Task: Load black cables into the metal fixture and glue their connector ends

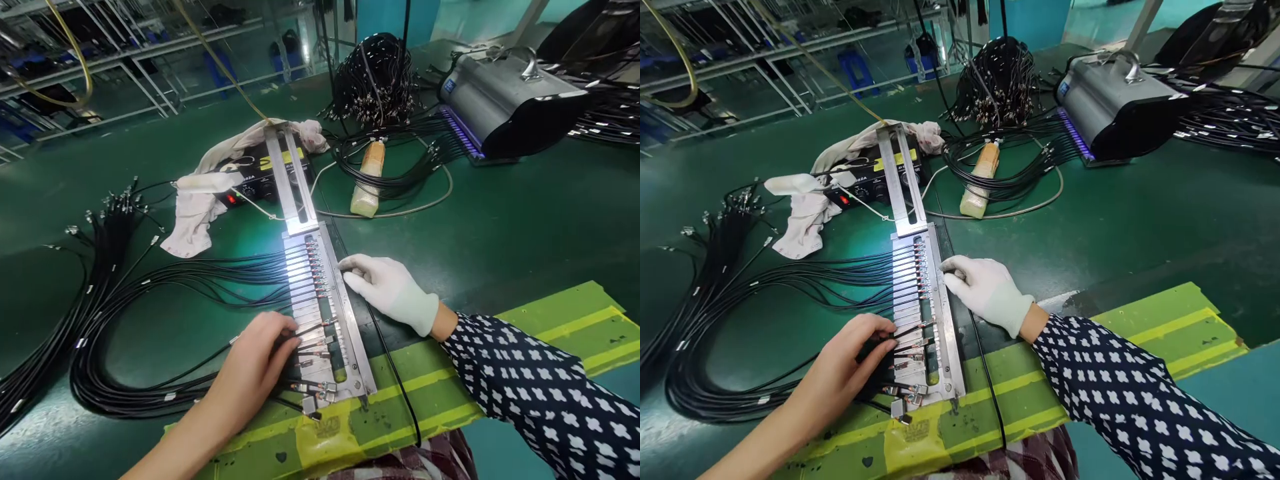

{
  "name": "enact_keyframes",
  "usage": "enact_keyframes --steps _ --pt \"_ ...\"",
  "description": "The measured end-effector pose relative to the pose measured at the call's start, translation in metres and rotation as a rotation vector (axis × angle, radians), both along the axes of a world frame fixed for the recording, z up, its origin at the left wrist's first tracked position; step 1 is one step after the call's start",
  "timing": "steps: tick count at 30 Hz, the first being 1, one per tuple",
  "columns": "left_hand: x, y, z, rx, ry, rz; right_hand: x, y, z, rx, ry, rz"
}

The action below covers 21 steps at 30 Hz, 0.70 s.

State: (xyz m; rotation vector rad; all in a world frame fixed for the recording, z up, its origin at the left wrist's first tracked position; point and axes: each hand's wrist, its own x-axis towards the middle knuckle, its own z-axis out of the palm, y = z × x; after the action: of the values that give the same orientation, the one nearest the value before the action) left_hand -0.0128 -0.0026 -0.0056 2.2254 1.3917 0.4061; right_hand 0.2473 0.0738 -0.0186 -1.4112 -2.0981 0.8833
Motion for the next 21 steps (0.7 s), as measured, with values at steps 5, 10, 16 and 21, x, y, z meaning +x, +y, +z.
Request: enact_keyframes --steps 5,10,16,21 --pt "-0.008 -0.007 -0.002 -0.036 -0.079 0.015 0.002 -0.003 -0.003 0.001 0.034 0.023" --pt "-0.015 0.008 -0.001 0.115 -0.099 -0.046 0.002 -0.002 -0.008 -0.003 0.061 0.026" --pt "-0.02 0.028 -0.008 0.197 0.062 -0.165 0.0 0.0 -0.005 -0.025 0.048 0.012" --pt "-0.026 0.031 -0.008 0.202 0.069 -0.22 0.001 0.003 -0.004 -0.037 0.04 0.0"
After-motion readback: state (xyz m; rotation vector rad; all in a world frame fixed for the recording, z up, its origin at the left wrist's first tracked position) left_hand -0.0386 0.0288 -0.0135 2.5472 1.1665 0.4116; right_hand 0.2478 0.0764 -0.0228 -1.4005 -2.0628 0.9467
